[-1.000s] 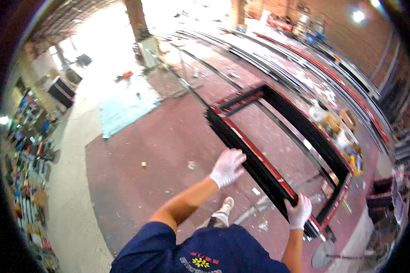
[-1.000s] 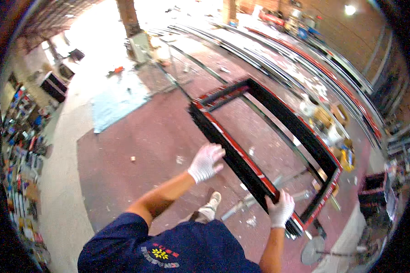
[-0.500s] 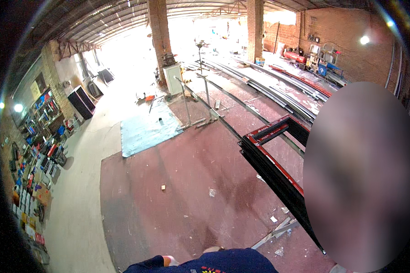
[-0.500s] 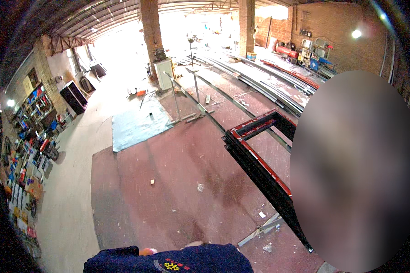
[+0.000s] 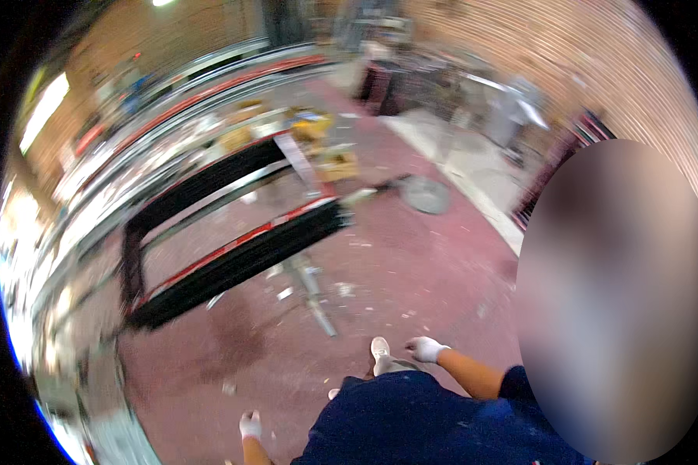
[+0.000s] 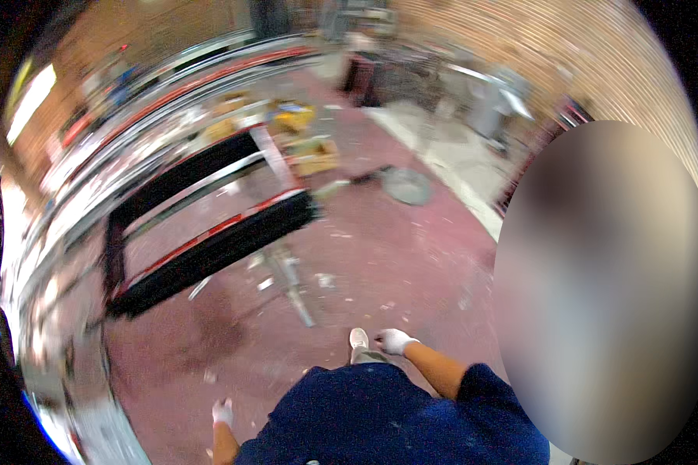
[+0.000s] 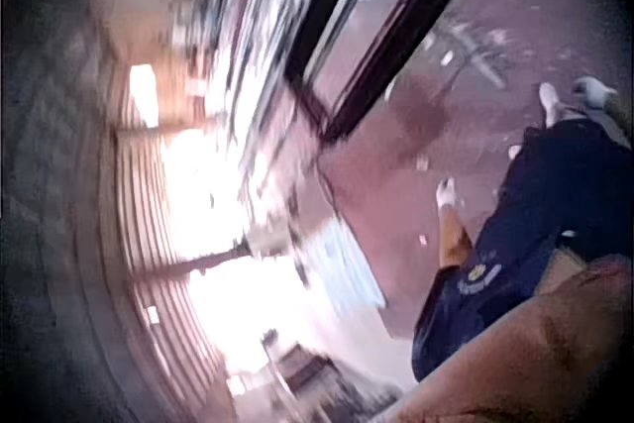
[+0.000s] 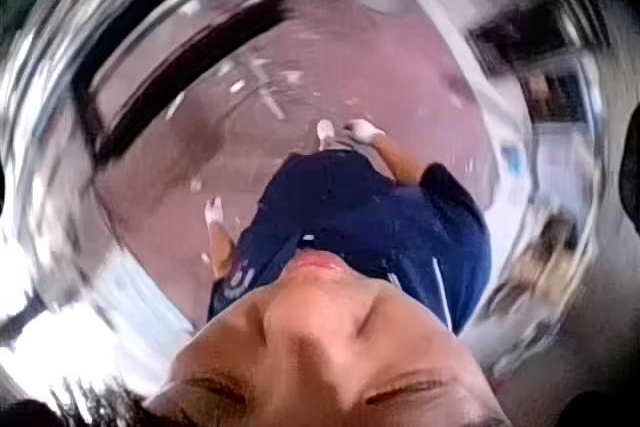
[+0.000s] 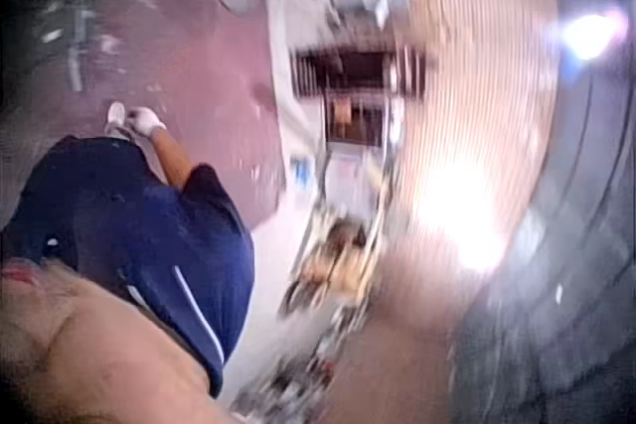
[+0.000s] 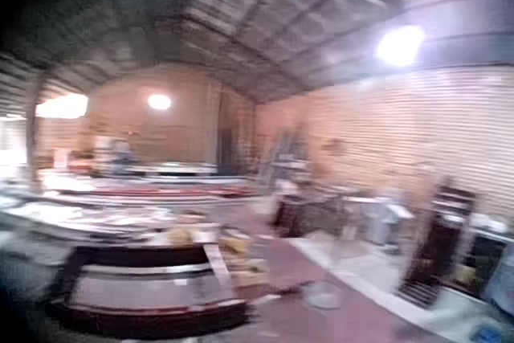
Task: The person picks up several black window frames from a stack, places them on the floor, and uses a tape measure and marker to measure and mark the frames. The person handles the frames one at a time, measures their dimensions, and marks them with a pen.
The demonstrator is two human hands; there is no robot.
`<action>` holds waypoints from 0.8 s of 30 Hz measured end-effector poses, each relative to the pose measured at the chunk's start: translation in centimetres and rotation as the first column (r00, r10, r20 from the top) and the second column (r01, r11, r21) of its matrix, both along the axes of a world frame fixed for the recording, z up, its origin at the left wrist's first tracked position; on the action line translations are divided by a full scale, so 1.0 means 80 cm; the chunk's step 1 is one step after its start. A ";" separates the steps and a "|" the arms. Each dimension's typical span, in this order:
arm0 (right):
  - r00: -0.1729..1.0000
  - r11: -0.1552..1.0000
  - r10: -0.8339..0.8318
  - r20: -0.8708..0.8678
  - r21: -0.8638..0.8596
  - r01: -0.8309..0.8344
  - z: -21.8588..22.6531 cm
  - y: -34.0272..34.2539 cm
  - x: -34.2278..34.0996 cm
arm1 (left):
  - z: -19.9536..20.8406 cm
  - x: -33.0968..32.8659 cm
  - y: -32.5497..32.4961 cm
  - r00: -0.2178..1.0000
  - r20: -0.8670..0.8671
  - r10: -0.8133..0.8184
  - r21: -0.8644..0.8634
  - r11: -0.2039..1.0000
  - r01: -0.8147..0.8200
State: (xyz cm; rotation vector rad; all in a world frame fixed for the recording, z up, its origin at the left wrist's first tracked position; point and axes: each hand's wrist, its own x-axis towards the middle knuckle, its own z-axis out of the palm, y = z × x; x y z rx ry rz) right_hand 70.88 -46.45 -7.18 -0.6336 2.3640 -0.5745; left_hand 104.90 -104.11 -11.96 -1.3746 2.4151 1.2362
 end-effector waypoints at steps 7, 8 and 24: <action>0.821 0.826 -0.550 0.153 0.248 0.507 -0.062 0.258 0.128 | -0.055 -0.154 0.152 0.730 0.407 -0.548 0.122 0.825 0.552; 0.767 0.779 -0.612 0.191 0.313 0.543 -0.066 0.289 0.152 | -0.061 -0.182 0.192 0.691 0.375 -0.618 0.146 0.775 0.614; 0.435 0.561 -0.826 0.358 0.452 0.694 -0.103 0.659 0.123 | -0.023 -0.676 0.700 0.457 -0.198 -0.867 0.163 0.430 0.888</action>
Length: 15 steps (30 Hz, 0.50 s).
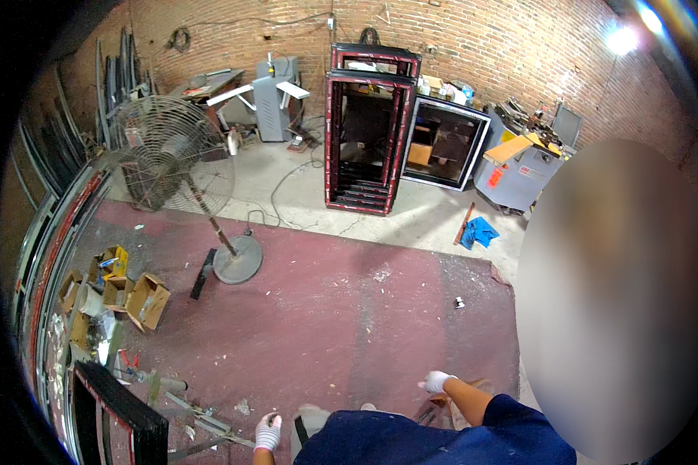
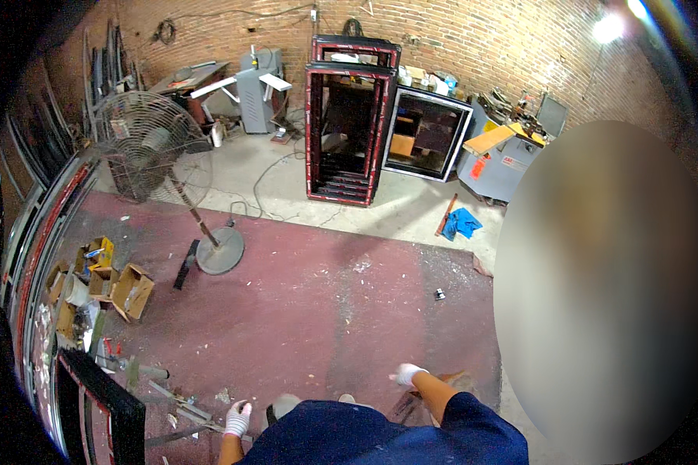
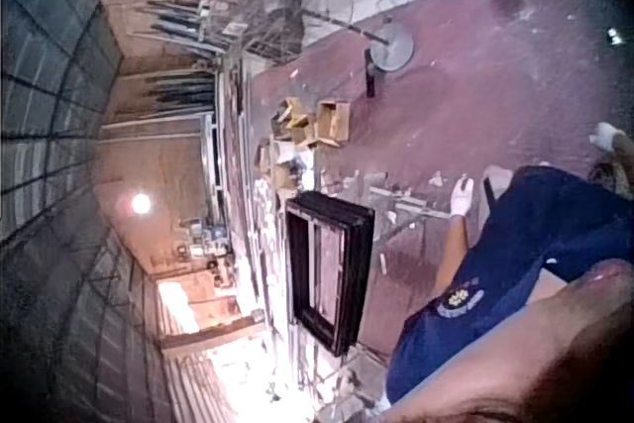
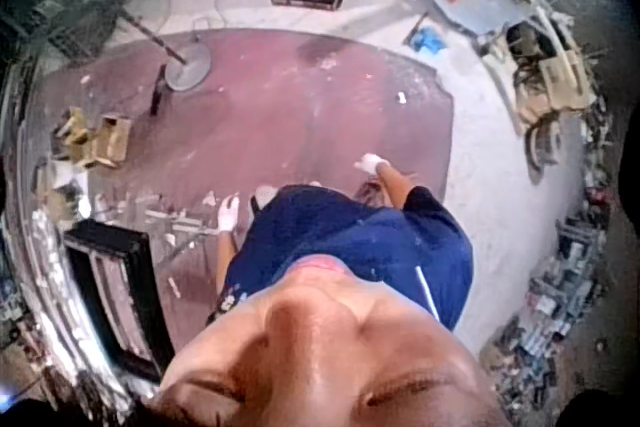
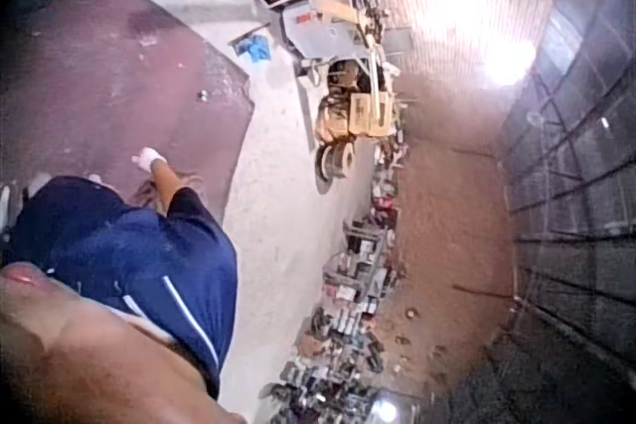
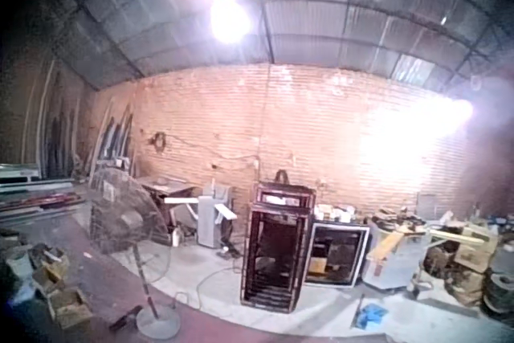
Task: The person picks up several black window frames from a stack, places them on the floor, and uses a tape measure and marker to measure and mark the frames. The person handles the frames one at a time, measures their dimensions, and marks them with a pen.
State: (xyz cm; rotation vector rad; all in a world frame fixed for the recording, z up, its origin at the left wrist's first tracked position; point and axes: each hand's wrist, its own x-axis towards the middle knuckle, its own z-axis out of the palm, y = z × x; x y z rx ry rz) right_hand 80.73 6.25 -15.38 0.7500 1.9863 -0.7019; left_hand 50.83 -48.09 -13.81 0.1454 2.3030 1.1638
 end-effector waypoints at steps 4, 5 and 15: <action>0.982 0.996 -0.016 -0.188 0.085 0.033 -0.015 0.041 -0.117 | 0.005 -0.072 0.043 0.980 0.115 -0.163 -0.202 0.962 0.184; 0.940 0.974 0.033 -0.340 0.223 0.047 -0.055 0.062 -0.105 | -0.007 -0.101 0.068 0.954 0.161 -0.252 -0.240 0.928 0.285; 0.857 0.864 -0.499 -0.133 -0.002 0.503 0.075 0.041 -0.247 | -0.025 -0.416 0.233 0.598 0.351 -0.721 -0.407 0.458 0.791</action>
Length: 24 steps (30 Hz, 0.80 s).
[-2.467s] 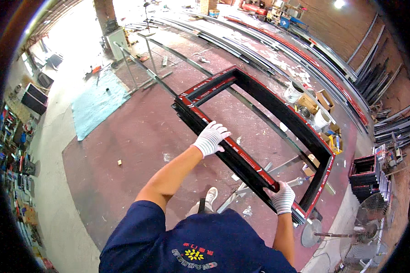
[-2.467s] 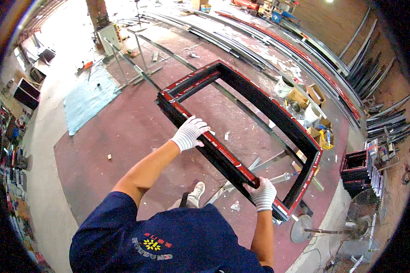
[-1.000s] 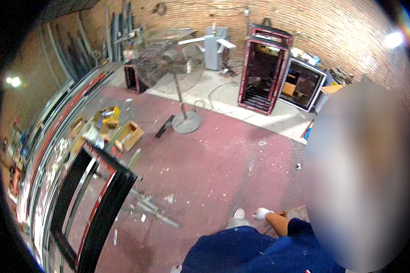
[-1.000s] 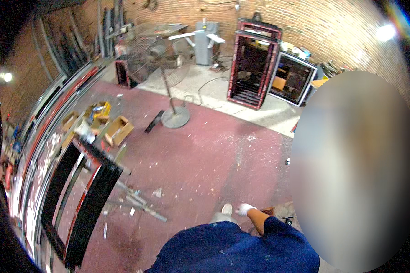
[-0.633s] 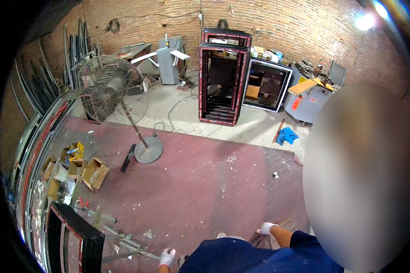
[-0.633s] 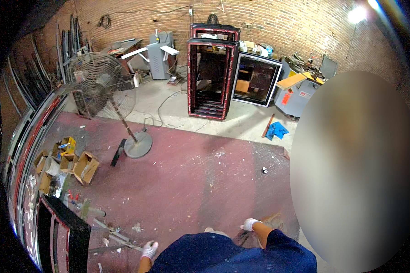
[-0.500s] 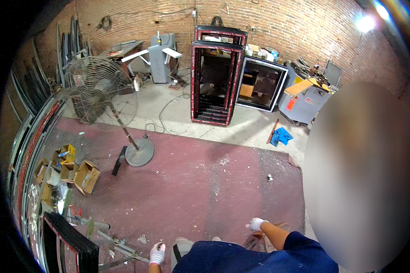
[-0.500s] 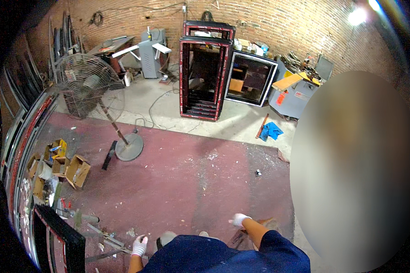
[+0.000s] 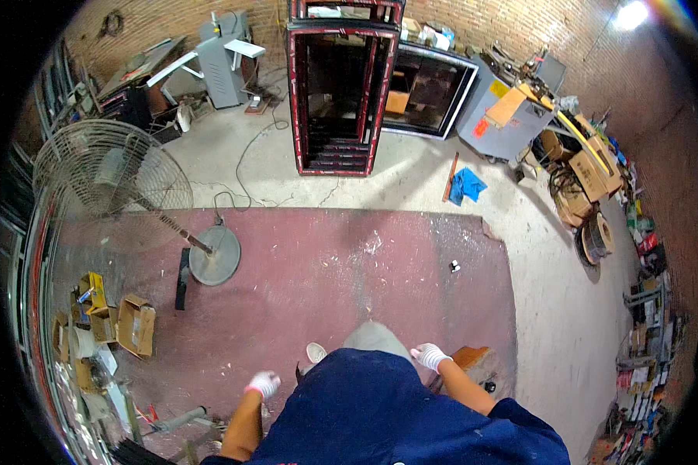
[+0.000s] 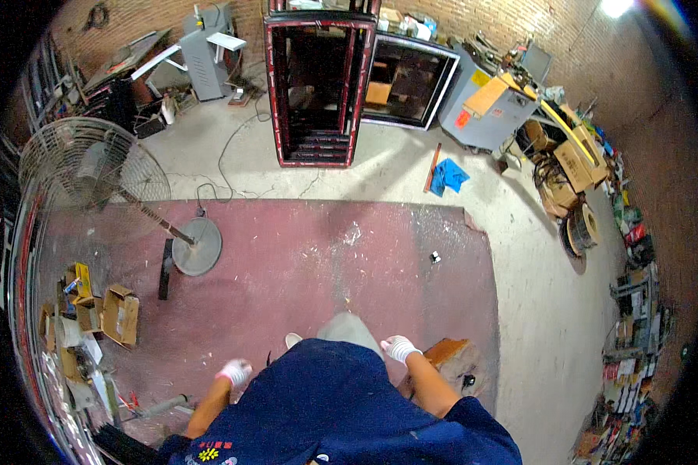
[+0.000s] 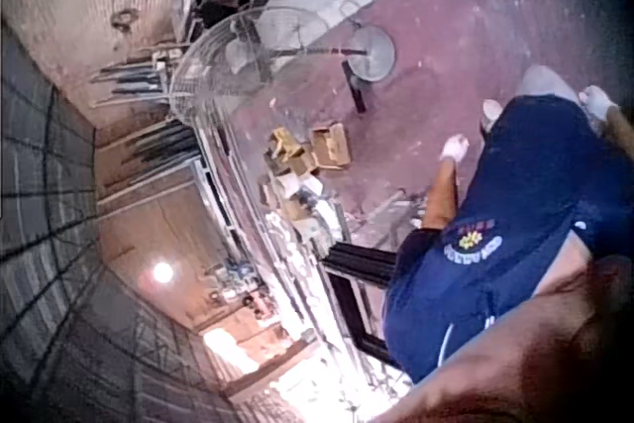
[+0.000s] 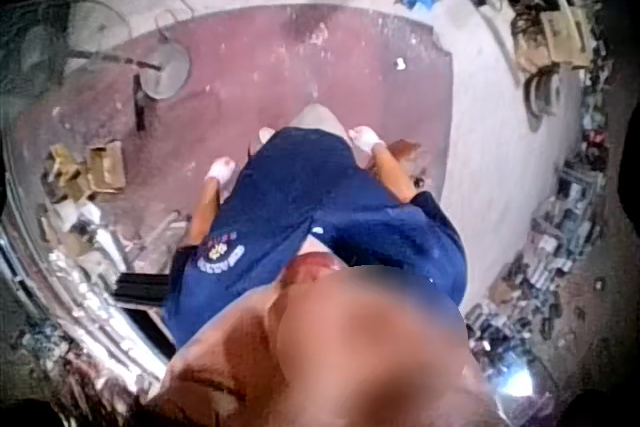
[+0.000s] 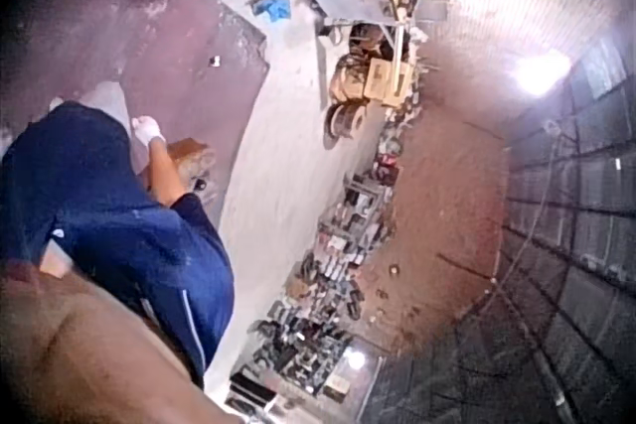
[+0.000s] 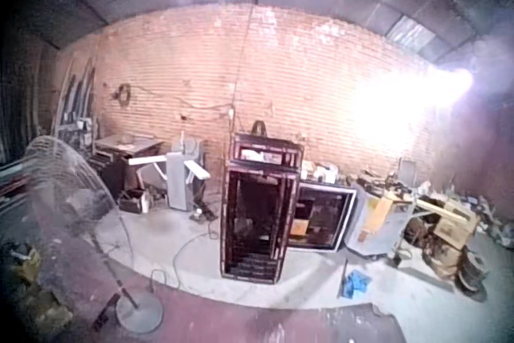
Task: The person picks up several black window frames from a stack, places them on the floor, and uses a tape measure and marker to measure and mark the frames. The person handles the frames one at a time, measures their dimensions, and marks them with a pen.
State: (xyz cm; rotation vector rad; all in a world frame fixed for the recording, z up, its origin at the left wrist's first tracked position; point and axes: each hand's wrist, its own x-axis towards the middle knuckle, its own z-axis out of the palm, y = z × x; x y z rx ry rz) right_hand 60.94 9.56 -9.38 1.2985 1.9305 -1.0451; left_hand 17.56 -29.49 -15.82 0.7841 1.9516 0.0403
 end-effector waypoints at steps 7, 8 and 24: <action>0.985 0.989 0.143 0.097 -0.051 -0.139 -0.097 0.074 -0.018 | 0.023 -0.255 0.223 0.911 -0.049 0.409 0.237 0.891 -0.387; 0.985 0.986 0.153 0.085 -0.081 -0.147 -0.107 0.092 -0.023 | 0.030 -0.273 0.249 0.870 0.001 0.492 0.284 0.834 -0.472; 0.964 0.968 0.028 -0.266 0.247 0.040 -0.013 0.671 -0.507 | -0.043 -0.323 0.461 0.847 0.263 0.462 -0.088 0.886 -0.456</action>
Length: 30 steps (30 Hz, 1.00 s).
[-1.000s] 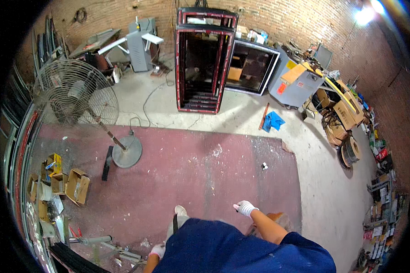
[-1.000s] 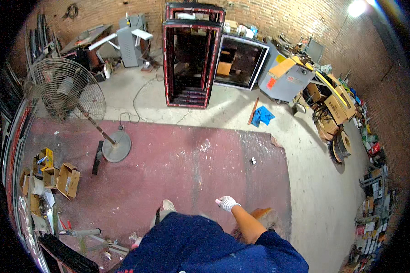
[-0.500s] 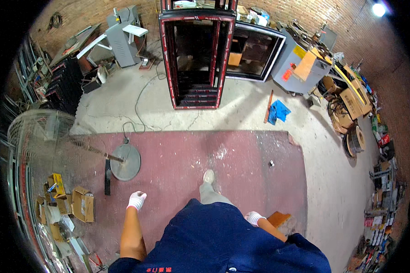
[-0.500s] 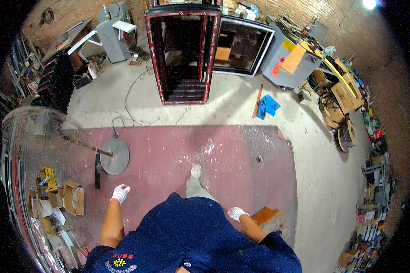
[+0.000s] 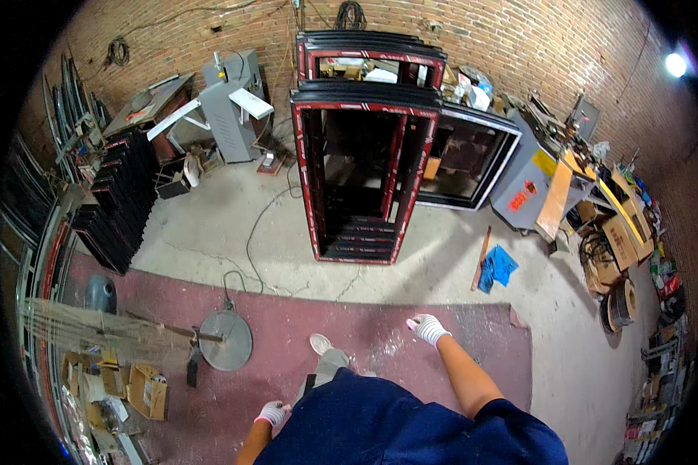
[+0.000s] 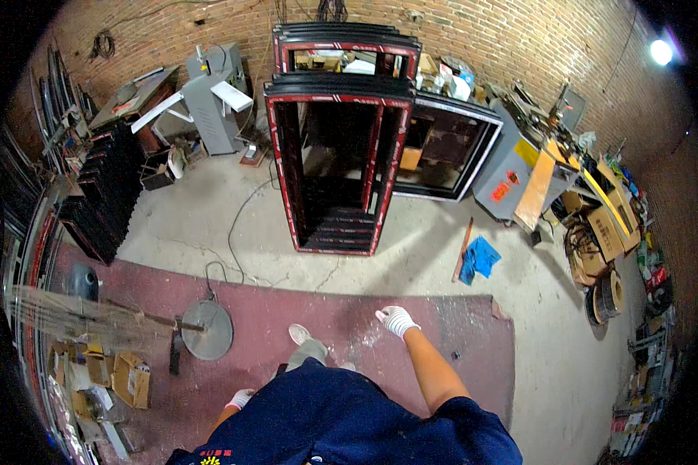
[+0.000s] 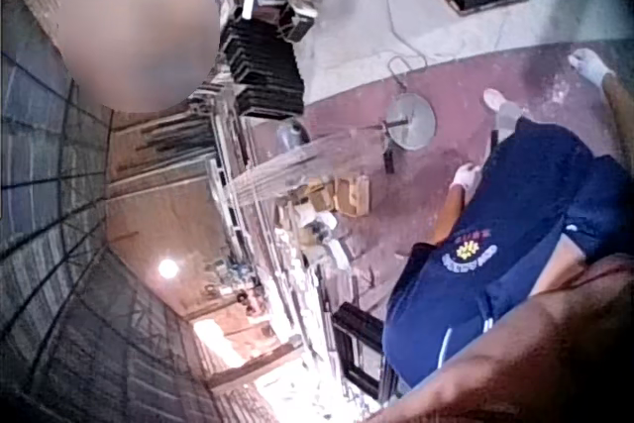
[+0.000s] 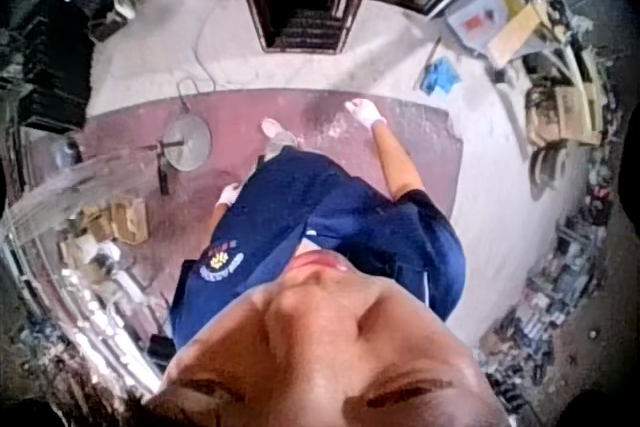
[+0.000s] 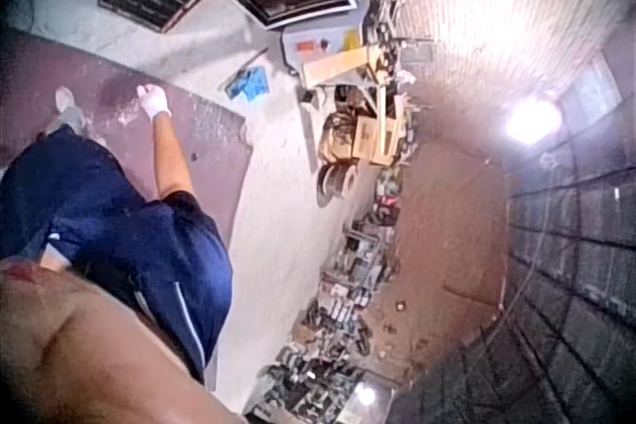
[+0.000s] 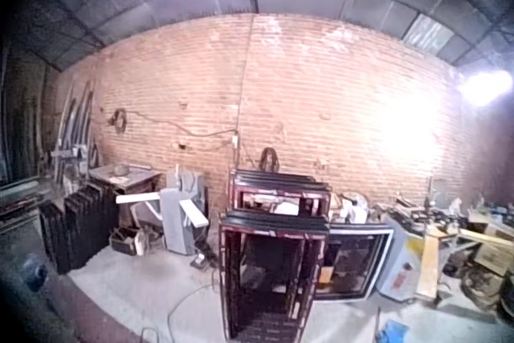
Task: The person picks up several black window frames from a stack, places them on the floor, and uses a tape measure and marker to measure and mark the frames. The person handles the frames one at a time, measures their dimensions, and marks them with a pen.
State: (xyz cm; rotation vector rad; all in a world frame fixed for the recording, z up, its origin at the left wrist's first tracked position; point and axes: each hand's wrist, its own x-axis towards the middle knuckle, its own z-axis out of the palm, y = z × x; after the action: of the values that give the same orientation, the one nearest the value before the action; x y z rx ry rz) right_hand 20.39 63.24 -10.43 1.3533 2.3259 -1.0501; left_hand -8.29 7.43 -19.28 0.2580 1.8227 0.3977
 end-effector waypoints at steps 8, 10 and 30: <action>0.958 0.946 0.288 0.002 -0.156 -0.285 0.047 0.068 -0.170 | -0.066 -0.172 0.092 0.923 -0.211 0.322 0.053 0.947 -0.318; 0.938 0.935 0.348 -0.013 -0.066 -0.348 0.056 0.112 -0.208 | -0.039 -0.203 0.130 0.869 -0.347 0.353 0.200 0.933 -0.299; 0.068 0.608 -0.740 -0.669 -0.708 -0.360 0.211 0.523 -0.678 | 0.091 0.081 0.324 0.861 -0.295 0.415 -0.243 0.838 -0.488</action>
State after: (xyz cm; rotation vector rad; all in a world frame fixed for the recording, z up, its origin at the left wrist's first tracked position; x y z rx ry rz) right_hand -33.84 105.10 6.45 0.4563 1.3689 -3.5057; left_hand -1.79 33.36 -12.02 -0.3784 2.1446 0.4129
